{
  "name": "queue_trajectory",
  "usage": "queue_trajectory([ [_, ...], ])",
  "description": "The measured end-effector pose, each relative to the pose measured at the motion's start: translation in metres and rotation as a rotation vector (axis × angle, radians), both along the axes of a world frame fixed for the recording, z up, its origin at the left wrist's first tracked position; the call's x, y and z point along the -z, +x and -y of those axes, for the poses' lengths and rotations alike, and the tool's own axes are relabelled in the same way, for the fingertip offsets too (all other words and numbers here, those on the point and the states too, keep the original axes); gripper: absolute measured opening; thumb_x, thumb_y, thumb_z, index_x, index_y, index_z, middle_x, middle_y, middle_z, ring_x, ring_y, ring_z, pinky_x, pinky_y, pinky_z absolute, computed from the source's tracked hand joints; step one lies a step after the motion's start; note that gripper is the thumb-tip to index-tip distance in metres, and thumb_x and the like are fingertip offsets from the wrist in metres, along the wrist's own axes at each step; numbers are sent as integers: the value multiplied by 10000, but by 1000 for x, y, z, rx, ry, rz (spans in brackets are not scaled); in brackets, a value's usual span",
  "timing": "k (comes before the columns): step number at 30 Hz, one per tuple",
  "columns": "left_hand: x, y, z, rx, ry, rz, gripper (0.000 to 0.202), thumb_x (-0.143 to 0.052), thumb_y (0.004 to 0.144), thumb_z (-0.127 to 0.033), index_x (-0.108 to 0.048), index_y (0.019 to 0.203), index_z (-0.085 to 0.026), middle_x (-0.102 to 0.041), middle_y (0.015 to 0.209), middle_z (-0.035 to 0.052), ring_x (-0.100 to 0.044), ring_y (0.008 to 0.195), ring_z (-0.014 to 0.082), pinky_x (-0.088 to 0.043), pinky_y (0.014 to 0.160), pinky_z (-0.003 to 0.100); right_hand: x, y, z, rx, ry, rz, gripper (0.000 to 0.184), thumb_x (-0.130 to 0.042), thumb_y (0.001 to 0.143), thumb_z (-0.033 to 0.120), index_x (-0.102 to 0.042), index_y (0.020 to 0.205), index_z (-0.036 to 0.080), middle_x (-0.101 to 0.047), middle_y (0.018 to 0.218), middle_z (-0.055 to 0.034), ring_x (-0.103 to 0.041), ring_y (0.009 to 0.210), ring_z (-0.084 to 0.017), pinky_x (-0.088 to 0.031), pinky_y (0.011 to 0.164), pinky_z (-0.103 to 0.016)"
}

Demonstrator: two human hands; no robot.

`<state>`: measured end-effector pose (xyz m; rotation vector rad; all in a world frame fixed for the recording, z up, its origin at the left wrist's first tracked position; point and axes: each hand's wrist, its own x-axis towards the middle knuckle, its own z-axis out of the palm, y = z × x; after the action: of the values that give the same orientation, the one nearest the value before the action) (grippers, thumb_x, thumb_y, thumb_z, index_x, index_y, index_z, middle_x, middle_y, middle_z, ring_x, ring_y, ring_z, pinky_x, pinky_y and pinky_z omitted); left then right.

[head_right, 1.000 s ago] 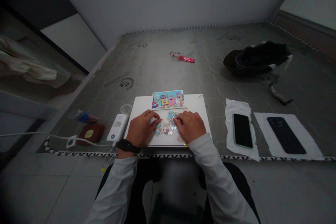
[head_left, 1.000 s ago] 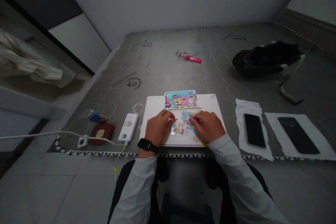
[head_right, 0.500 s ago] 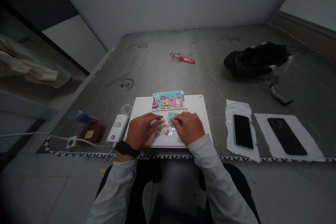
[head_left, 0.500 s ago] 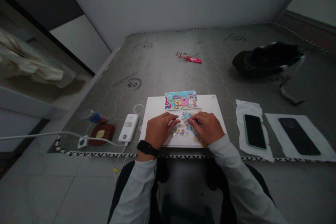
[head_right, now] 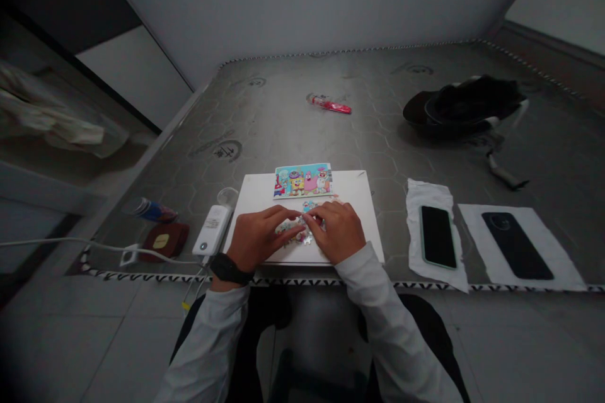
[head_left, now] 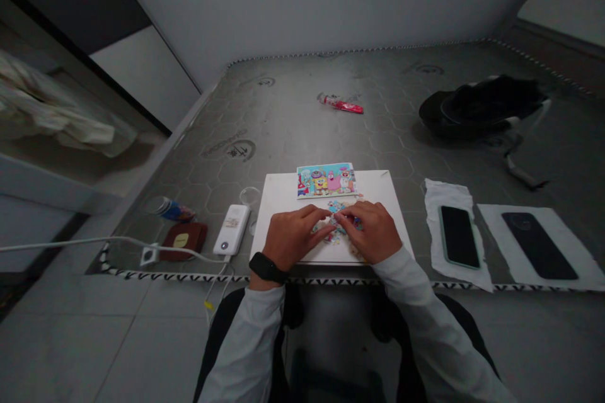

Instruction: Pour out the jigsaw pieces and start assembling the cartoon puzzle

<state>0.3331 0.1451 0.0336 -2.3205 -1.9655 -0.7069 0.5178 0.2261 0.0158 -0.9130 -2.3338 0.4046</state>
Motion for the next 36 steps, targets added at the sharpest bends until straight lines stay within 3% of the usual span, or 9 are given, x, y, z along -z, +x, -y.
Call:
queue_trajectory([
  [4,0,1,0,-31,-17,-9,310,-577,957,-516,-735,1025,-258,-781,977,4,-722,803,158,-449,626,266,0,0,1,-6,-36,0,223,-605,964,344,-730,847,201,-725,793,-38,-635,784,-199,-361,729,-337],
  [10,0,-2,-1,-124,-185,-73,316,-584,946,-510,-735,1085,-270,-764,1057,20,-714,823,189,-460,635,292,0,1,0,56,-69,73,212,-567,980,326,-734,919,210,-762,914,-53,-661,878,-209,-361,762,-344],
  [19,4,-4,-3,-172,-262,-151,357,-544,962,-510,-708,1188,-288,-707,1174,40,-700,786,202,-467,601,316,1,1,-1,40,-47,157,215,-577,970,313,-733,874,200,-732,835,-53,-634,829,-208,-344,740,-342],
  [31,7,-6,-3,-164,-237,-199,312,-494,997,-449,-712,1165,-302,-683,1206,26,-677,717,170,-442,550,298,3,-1,2,-15,1,300,216,-598,963,325,-789,1030,249,-750,899,-51,-628,859,-209,-324,784,-372],
  [36,6,-7,-3,-53,-228,-196,336,-445,1022,-444,-741,1120,-318,-698,1155,19,-685,796,162,-431,565,276,7,-1,2,-8,16,327,237,-590,969,346,-787,1072,263,-754,914,-47,-634,873,-219,-321,783,-381],
])
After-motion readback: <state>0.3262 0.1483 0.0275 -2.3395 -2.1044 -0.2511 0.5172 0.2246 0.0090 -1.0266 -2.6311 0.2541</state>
